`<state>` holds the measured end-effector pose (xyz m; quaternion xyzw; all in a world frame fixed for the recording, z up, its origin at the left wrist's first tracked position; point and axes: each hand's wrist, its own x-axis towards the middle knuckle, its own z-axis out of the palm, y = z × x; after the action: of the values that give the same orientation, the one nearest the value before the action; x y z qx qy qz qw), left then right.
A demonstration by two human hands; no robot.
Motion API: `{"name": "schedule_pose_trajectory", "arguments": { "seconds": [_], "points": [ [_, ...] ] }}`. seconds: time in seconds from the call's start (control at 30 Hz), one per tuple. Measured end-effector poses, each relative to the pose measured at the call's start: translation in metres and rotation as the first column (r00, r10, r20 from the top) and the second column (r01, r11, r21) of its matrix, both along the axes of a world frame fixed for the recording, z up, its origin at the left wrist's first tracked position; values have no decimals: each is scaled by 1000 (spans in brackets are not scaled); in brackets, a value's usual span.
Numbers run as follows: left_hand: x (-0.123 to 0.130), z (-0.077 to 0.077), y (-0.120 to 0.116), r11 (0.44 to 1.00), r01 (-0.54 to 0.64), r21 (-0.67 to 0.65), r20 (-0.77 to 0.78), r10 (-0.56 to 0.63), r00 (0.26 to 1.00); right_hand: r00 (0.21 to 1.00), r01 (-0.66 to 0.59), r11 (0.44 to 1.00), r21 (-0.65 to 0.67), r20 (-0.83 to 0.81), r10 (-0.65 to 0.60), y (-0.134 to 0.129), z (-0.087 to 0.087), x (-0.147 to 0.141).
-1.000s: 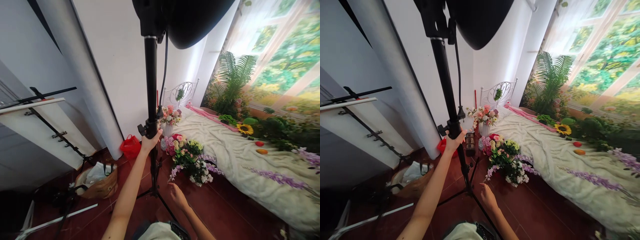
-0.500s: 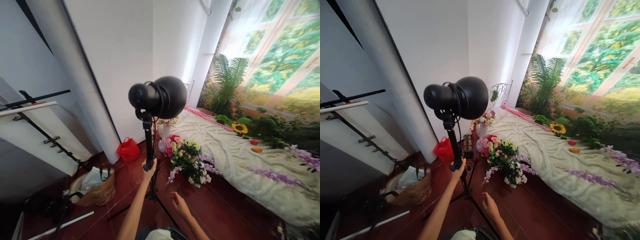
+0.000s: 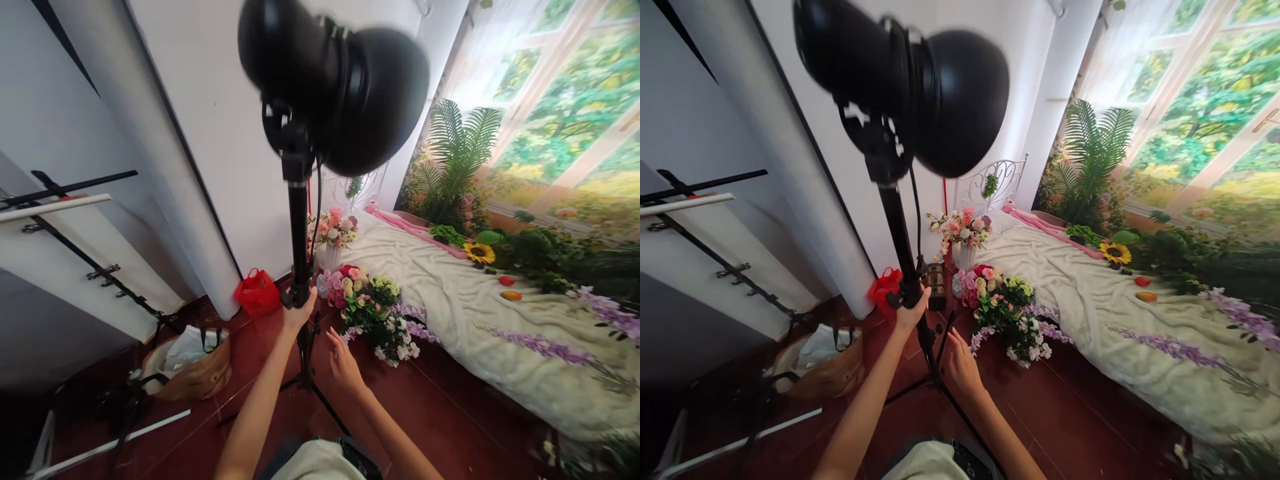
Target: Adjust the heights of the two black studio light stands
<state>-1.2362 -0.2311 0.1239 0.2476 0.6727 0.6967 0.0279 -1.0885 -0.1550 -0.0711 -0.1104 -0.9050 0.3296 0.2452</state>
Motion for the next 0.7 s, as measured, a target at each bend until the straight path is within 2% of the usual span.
{"name": "schedule_pose_trajectory", "arguments": {
  "seconds": [0.07,0.13,0.23,0.33,0.43,0.6,0.7],
  "points": [
    [0,35,3,998,23,62,22,-24,999,998,-65,993,99,4,65,-1,18,-18],
    [0,63,4,992,38,121,35,-43,998,991,-136,978,159,37,132,-1,25,-31],
    [-1,90,6,984,57,168,14,-60,998,980,-198,969,151,60,191,2,23,-40],
    [-1,97,6,983,66,171,4,-68,998,985,-163,986,39,61,161,7,22,-47],
    [-1,96,6,981,63,184,17,-67,998,995,-45,997,-70,87,51,9,24,-59],
    [-2,95,5,978,57,202,27,-64,998,988,115,990,-80,118,-105,4,22,-85],
    [-2,95,5,977,59,203,25,-66,998,950,239,969,-61,223,-220,2,20,-99]
  ]
}}
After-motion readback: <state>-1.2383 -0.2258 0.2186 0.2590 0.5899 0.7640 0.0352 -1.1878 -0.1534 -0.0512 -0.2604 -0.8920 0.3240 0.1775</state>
